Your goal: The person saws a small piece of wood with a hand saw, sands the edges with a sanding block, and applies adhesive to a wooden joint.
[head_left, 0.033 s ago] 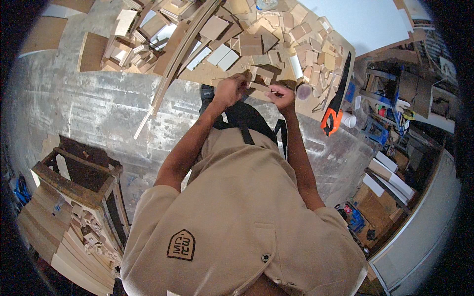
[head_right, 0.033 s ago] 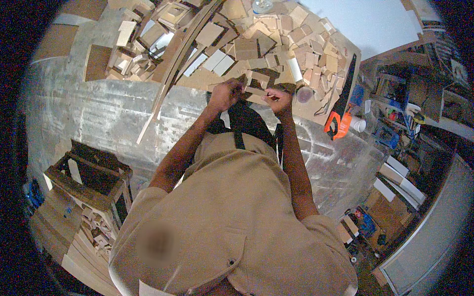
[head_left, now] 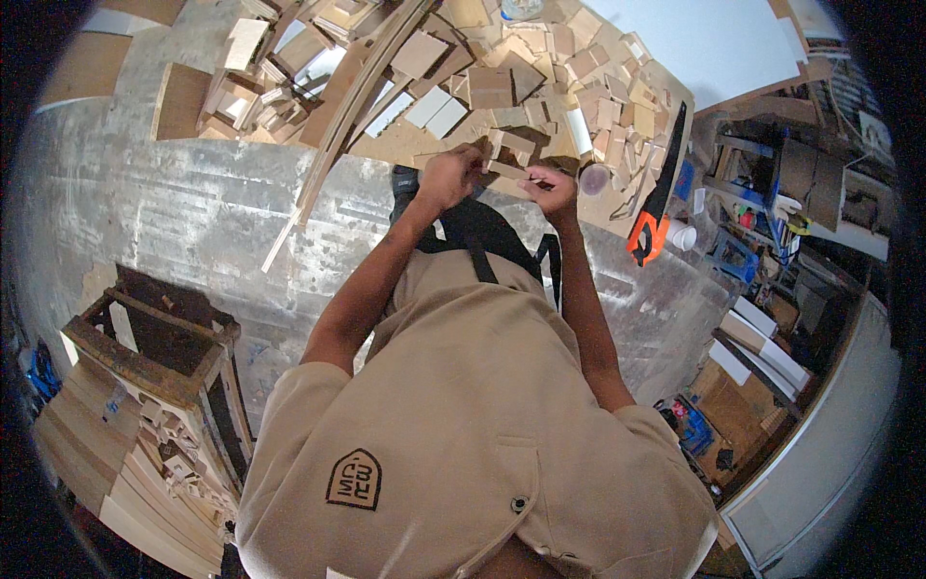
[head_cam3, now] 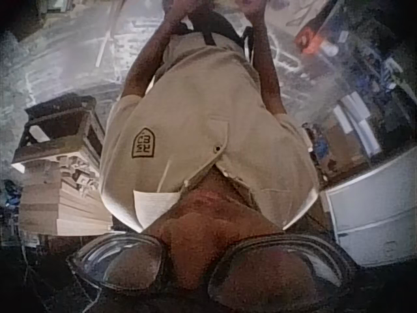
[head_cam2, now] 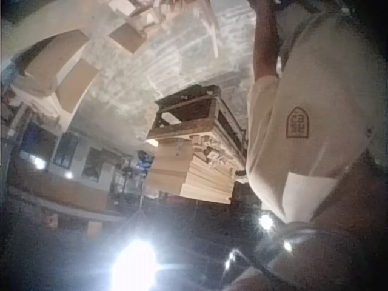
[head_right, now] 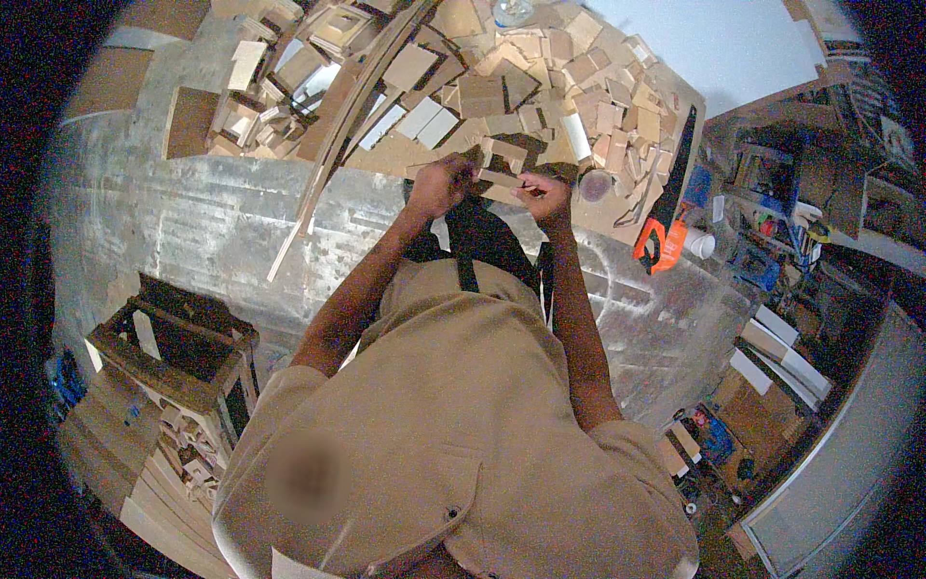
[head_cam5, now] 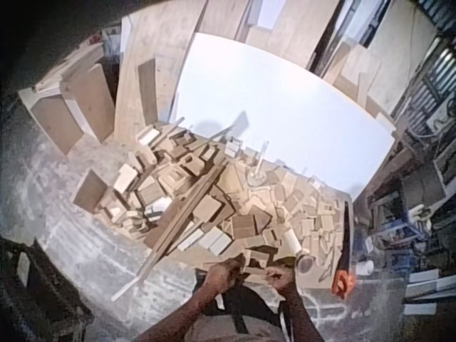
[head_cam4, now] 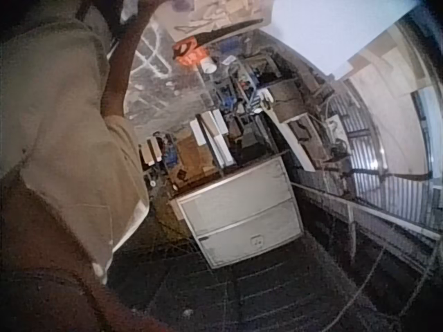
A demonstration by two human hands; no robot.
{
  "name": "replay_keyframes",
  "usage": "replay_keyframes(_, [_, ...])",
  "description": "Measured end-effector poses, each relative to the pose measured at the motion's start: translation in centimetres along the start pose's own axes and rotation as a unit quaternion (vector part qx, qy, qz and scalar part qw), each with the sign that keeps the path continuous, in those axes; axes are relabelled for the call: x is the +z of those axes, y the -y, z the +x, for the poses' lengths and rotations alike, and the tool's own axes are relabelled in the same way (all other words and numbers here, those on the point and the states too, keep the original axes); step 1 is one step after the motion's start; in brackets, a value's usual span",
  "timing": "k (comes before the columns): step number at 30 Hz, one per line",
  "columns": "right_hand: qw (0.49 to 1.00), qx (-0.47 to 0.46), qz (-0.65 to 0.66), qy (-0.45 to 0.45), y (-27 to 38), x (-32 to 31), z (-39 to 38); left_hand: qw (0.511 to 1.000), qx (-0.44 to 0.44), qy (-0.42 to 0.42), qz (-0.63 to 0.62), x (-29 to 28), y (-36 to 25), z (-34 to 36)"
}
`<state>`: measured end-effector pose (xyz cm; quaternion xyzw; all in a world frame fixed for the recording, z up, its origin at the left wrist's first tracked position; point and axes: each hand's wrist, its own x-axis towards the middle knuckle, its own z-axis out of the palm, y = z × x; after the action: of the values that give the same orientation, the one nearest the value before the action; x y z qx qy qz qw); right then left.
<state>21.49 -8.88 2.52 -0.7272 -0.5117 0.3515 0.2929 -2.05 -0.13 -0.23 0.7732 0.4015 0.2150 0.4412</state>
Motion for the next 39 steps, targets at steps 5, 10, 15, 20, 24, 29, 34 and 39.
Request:
replay_keyframes(5, [0.999,-0.039,0.009,-0.01,0.7,0.0,0.0,1.0,-0.01,0.006,0.012,-0.1,0.0,0.0])
replay_keyframes(10, [0.999,-0.031,0.003,-0.011,1.2,0.1,0.0,1.0,0.002,-0.018,-0.013,-0.3,0.1,0.0])
replay_keyframes(15, [1.0,-0.013,0.005,-0.004,0.7,0.2,-0.1,0.998,0.001,-0.015,-0.053,-0.4,-0.1,-0.1])
replay_keyframes(20, [1.0,0.002,0.002,-0.014,0.5,0.3,-0.1,0.999,0.017,-0.025,-0.046,-0.5,0.0,-0.1])
replay_keyframes(24, [1.0,0.018,0.022,-0.007,-0.2,0.3,0.0,0.999,0.005,-0.027,-0.035,-0.3,-0.2,0.0])
replay_keyframes(29, [1.0,0.0,0.011,-0.015,-0.5,0.3,0.0,0.998,-0.027,-0.011,-0.061,-0.4,-0.4,0.0])
replay_keyframes(34, [0.999,-0.031,-0.009,-0.013,-0.3,0.1,0.1,0.994,-0.035,-0.016,-0.103,0.0,0.0,0.1])
replay_keyframes(39, [1.0,-0.025,-0.008,-0.01,0.5,0.0,0.1,0.991,-0.085,0.01,-0.105,-0.6,-0.7,0.1])
